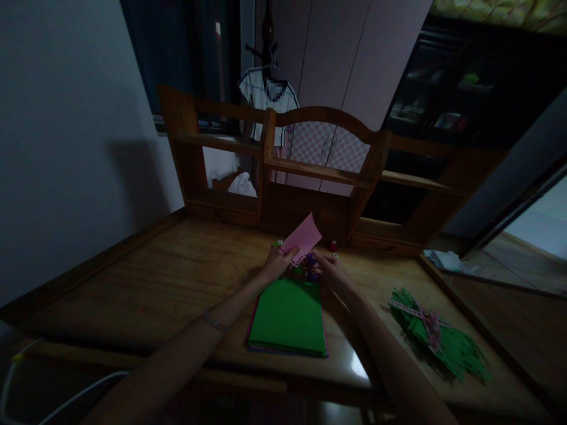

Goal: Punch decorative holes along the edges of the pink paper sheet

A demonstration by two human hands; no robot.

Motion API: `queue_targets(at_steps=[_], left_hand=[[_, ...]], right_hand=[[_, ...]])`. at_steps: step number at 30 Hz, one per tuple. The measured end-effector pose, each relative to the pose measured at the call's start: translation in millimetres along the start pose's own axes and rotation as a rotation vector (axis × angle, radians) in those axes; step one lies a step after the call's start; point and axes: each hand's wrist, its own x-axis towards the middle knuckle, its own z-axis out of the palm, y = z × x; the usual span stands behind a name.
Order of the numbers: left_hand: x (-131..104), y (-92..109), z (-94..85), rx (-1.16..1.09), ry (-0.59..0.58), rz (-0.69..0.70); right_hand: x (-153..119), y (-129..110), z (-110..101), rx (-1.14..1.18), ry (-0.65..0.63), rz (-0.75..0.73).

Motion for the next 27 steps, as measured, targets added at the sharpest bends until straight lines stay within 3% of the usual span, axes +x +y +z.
queue_targets(at_steps=[5, 18, 23, 27], left_hand=[[-0.2, 0.3, -1.5, 0.034, 0.035, 0.002], [-1.1, 2.7, 0.1, 0.062, -0.048, 0.008], [-4.0, 9.2, 0.5, 0.016, -0.146, 0.034], [-5.2, 9.7, 1.4, -0.023, -0.134, 0.072]], right_hand=[[1.0, 1.2, -1.3, -0.032, 0.014, -0.015], [5.9, 3.3, -3.0, 0.014, 0.007, 0.027], [9.5, 8.3, -6.5, -0.058, 0.052, 0.020], [8.3, 10.3, -8.4, -0.076, 0.026, -0.003]])
